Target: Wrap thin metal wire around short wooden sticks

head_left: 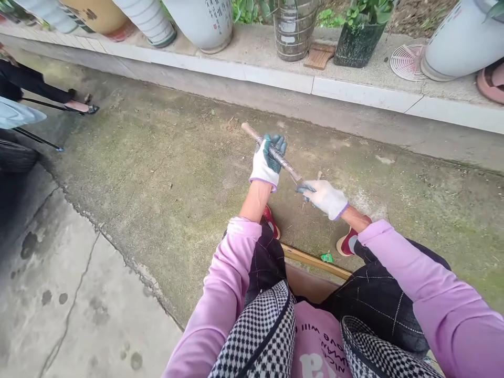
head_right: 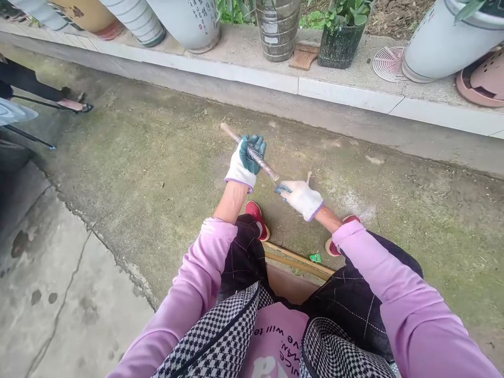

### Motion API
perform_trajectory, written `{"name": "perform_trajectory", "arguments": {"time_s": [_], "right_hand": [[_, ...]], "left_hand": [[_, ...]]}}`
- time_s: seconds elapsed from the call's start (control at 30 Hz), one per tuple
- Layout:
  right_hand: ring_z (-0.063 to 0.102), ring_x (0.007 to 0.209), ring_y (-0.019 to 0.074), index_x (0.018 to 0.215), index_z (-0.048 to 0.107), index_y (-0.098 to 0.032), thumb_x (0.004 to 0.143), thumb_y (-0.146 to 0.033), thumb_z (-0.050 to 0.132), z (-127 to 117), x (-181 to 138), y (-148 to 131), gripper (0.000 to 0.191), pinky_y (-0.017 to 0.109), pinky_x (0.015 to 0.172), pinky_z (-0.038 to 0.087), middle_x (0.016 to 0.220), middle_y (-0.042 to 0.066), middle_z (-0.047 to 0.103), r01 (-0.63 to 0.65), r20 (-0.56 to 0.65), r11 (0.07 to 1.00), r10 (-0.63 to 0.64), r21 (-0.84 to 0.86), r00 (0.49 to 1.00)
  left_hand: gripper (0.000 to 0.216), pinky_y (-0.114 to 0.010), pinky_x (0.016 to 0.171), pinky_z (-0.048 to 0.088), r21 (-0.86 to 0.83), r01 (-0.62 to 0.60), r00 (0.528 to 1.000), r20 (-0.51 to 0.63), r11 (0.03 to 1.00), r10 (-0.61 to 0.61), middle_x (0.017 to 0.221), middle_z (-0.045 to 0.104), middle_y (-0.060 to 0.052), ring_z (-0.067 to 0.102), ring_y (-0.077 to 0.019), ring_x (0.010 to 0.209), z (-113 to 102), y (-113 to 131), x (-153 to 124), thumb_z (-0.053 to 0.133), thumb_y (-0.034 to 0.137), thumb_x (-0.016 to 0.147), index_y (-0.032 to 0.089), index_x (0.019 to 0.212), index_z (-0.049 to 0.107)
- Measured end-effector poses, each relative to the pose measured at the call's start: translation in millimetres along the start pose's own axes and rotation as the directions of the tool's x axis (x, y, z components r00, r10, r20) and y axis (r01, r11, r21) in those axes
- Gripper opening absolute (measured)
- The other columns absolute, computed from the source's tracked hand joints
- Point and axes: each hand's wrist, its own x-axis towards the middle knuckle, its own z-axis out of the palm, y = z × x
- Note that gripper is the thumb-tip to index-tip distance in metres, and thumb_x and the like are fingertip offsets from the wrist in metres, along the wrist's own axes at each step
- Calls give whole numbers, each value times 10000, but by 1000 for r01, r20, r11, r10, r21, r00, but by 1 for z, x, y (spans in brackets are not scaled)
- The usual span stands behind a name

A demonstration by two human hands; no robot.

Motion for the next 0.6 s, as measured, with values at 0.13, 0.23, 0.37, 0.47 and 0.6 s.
{"name": "perform_trajectory", "arguments": {"time_s": [0.13, 0.23, 0.37, 0.47, 0.6], "right_hand": [[725, 849, 216, 974, 857, -234, 1090, -312, 685, 14, -15, -15, 221, 301, 823, 519, 912, 53, 858, 58, 147, 998, -57, 2, 988], [685, 768, 201, 978, 857, -224, 1052, -330, 686, 2, -20, -11, 214, 298, 765, 516, 817, 29, 807, 60, 127, 988, -78, 140, 989], [609, 633, 184, 990, 853, -202, 943, -377, 714, -40, -13, 9, 228, 279, 562, 455, 737, 21, 728, 11, -139, 901, 55, 435, 989], [500, 528, 148, 932, 838, -173, 874, -333, 746, -70, -3, 23, 194, 256, 461, 366, 629, -4, 619, -19, -295, 839, 212, 543, 932], [467, 468, 116, 872, 816, -173, 877, -261, 791, -87, 5, 28, 92, 240, 430, 375, 595, -27, 586, -84, -324, 826, 309, 558, 894]], "left_hand": [[490, -357, 1223, 644, 200, -220, 974, -13, 955, 228, 1455, 850, -121, 854, -208, 1306, -6, -6, 9, 840, 253, 1102, 249, 1564, 675], [522, -275, 1094, 655, 435, -287, 957, 93, 853, 274, 1277, 871, -33, 839, -168, 1151, -9, -14, 8, 884, 188, 1018, 281, 1509, 735], [477, -229, 802, 624, 721, -160, 973, 231, 675, -16, 974, 819, 17, 739, -110, 752, -9, -22, -9, 833, 132, 979, 233, 1440, 769], [474, -216, 648, 569, 813, -59, 899, 295, 579, -322, 841, 781, 27, 657, -92, 576, -4, -21, -29, 805, 169, 990, 178, 1460, 741], [552, -215, 568, 526, 838, -103, 770, 409, 536, -491, 917, 857, -39, 649, -93, 547, 2, -13, -51, 868, 286, 964, 149, 1483, 739]]}}
